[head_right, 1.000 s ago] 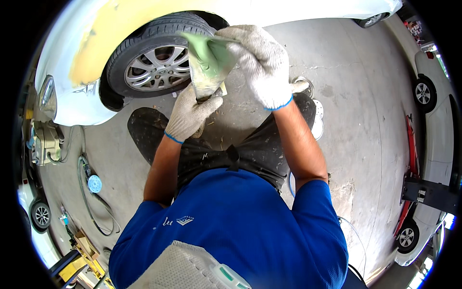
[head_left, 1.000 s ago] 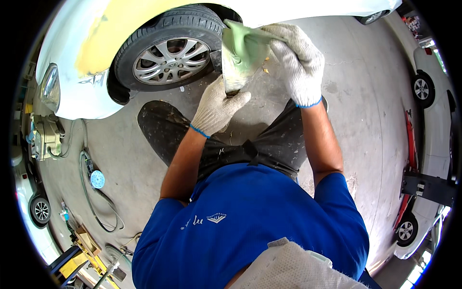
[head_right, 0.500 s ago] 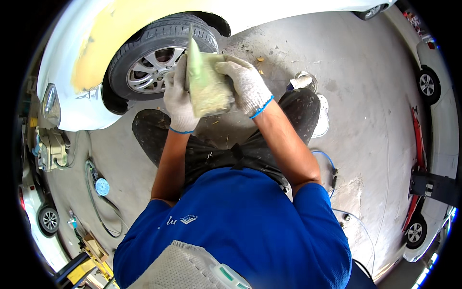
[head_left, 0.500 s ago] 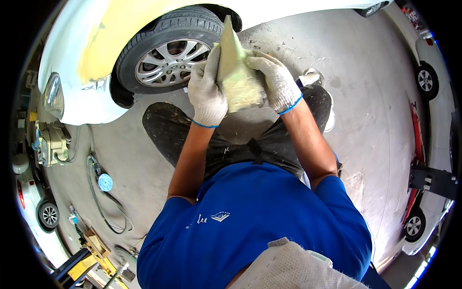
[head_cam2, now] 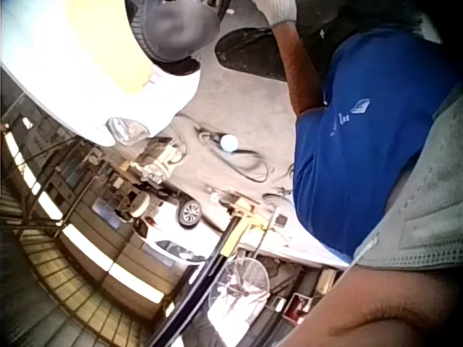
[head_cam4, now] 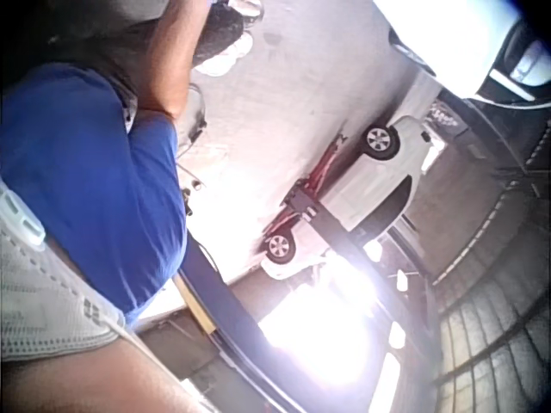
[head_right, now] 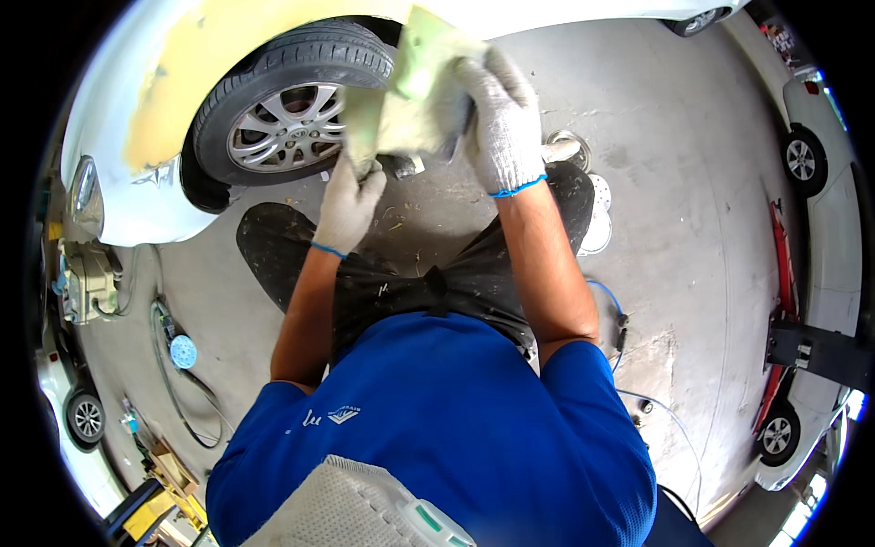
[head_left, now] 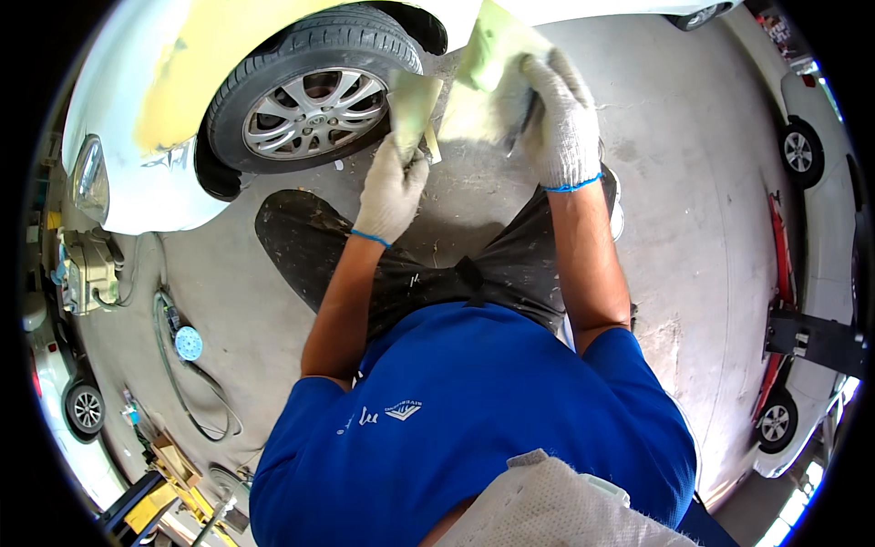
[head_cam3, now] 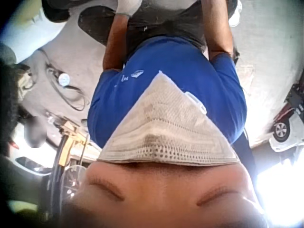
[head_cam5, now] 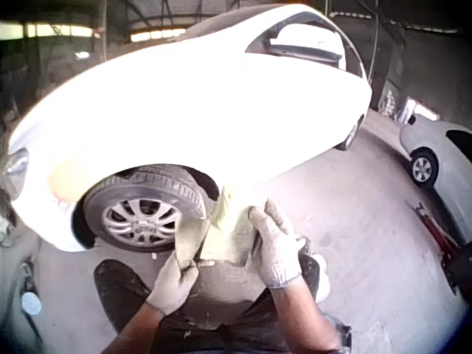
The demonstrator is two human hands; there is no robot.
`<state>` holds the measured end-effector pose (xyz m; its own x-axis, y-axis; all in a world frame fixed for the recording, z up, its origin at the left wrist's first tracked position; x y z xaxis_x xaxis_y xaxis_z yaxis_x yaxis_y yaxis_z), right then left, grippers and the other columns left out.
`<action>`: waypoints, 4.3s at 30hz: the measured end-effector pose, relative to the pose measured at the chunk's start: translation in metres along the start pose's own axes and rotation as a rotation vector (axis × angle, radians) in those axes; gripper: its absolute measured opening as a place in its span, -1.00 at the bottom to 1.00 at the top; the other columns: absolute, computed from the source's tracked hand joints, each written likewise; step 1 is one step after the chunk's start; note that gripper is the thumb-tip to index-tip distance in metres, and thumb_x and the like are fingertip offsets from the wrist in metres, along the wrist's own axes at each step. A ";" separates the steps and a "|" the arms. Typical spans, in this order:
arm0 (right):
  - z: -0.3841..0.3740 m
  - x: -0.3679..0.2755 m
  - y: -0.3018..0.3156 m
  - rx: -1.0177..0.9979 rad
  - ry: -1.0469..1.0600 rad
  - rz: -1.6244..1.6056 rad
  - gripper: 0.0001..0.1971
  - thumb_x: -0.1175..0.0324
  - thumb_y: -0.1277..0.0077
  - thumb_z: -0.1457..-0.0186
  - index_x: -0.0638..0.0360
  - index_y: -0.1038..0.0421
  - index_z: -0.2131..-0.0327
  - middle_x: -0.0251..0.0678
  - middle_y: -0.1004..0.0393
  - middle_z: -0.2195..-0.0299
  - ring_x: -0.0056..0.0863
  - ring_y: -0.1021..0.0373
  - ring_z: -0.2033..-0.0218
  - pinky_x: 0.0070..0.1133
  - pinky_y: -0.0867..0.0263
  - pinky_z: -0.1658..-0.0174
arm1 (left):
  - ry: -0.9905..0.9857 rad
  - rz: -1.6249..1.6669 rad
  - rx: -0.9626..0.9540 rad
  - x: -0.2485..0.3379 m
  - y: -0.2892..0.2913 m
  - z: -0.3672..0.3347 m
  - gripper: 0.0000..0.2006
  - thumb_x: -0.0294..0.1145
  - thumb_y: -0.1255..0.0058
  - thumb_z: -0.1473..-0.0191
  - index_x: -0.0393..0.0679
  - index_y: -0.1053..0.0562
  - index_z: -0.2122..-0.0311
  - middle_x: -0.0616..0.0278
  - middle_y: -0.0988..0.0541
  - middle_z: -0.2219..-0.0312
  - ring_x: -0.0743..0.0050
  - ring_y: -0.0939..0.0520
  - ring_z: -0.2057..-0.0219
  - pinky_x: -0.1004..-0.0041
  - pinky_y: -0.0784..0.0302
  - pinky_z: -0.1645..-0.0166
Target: The person mixes green body filler with a hardener on a mixing board, then applies the compound to the front wheel arch of a white car using a spreader. The person smooths the filler over the surface to prepare it for sanding.
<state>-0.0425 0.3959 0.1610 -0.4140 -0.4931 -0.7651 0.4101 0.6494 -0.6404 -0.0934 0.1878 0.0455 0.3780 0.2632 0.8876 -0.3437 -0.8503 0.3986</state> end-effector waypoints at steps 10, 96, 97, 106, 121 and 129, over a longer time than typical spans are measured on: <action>0.005 0.001 -0.022 -0.364 0.111 0.556 -0.82 0.51 0.03 -0.24 0.29 -0.55 0.15 -0.37 -0.57 0.23 -0.56 -0.48 0.25 -0.61 -0.41 0.14 | 0.111 0.221 -0.136 0.067 0.003 0.006 -0.76 -0.35 -0.18 -0.10 -0.19 -0.59 0.14 0.43 -0.49 0.57 0.75 -0.38 0.65 0.58 -0.30 0.54; 0.066 -0.021 -0.075 -0.485 0.944 1.302 -0.79 0.57 -0.03 -0.12 0.25 -0.56 0.16 -0.15 -0.57 0.22 -0.32 -0.53 0.22 -0.49 -0.44 0.15 | -0.004 0.111 -0.129 0.084 0.009 -0.006 -0.62 -0.45 -0.13 -0.07 -0.27 -0.43 -0.02 0.02 -0.64 0.26 0.35 -0.64 0.30 0.39 -0.55 0.17; 0.070 -0.022 -0.080 -0.557 0.973 1.296 -0.77 0.57 -0.04 -0.12 0.25 -0.55 0.14 -0.16 -0.57 0.21 -0.37 -0.53 0.23 -0.50 -0.45 0.14 | 0.007 0.094 -0.128 0.085 0.011 -0.005 -0.62 -0.44 -0.13 -0.07 -0.27 -0.43 -0.02 0.03 -0.64 0.25 0.35 -0.65 0.29 0.39 -0.55 0.16; 0.030 -0.047 -0.073 -0.587 0.756 0.993 -0.73 0.57 0.04 -0.10 0.22 -0.55 0.13 -0.17 -0.56 0.22 -0.24 -0.52 0.18 -0.45 -0.44 0.11 | 0.189 0.264 -0.264 0.074 -0.001 0.001 -0.64 -0.47 -0.18 -0.05 -0.27 -0.46 0.02 0.24 -0.60 0.33 0.61 -0.54 0.36 0.51 -0.50 0.22; 0.014 0.075 0.001 -0.177 -0.444 0.008 -0.66 0.41 0.02 -0.16 0.38 -0.40 0.01 -0.15 -0.54 0.21 -0.45 -0.50 0.18 -0.54 -0.44 0.07 | -0.218 -0.335 0.262 0.060 0.019 -0.025 -0.31 -0.56 -0.13 0.01 0.09 -0.30 -0.27 0.18 -0.42 0.40 0.25 -0.51 0.40 0.33 -0.50 0.27; -0.012 0.014 0.011 -0.117 -0.062 -0.072 -0.81 0.51 0.00 -0.15 0.40 -0.46 0.18 -0.23 -0.55 0.27 -0.52 -0.51 0.29 -0.60 -0.46 0.14 | -0.023 -0.269 0.035 0.010 -0.007 -0.006 -0.38 -0.51 -0.08 -0.08 0.00 -0.23 -0.26 0.09 -0.49 0.34 0.13 -0.57 0.33 0.24 -0.52 0.18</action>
<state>-0.0535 0.4026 0.1441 -0.3865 -0.5733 -0.7225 0.2819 0.6724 -0.6844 -0.0929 0.1990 0.0529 0.4714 0.4718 0.7451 -0.1982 -0.7666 0.6108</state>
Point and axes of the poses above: each hand's wrist, its own z-axis away from the middle knuckle, its own y-axis out of the back of the hand, x = y × z, the point moved 10 cm from there along -z, towards the middle knuckle
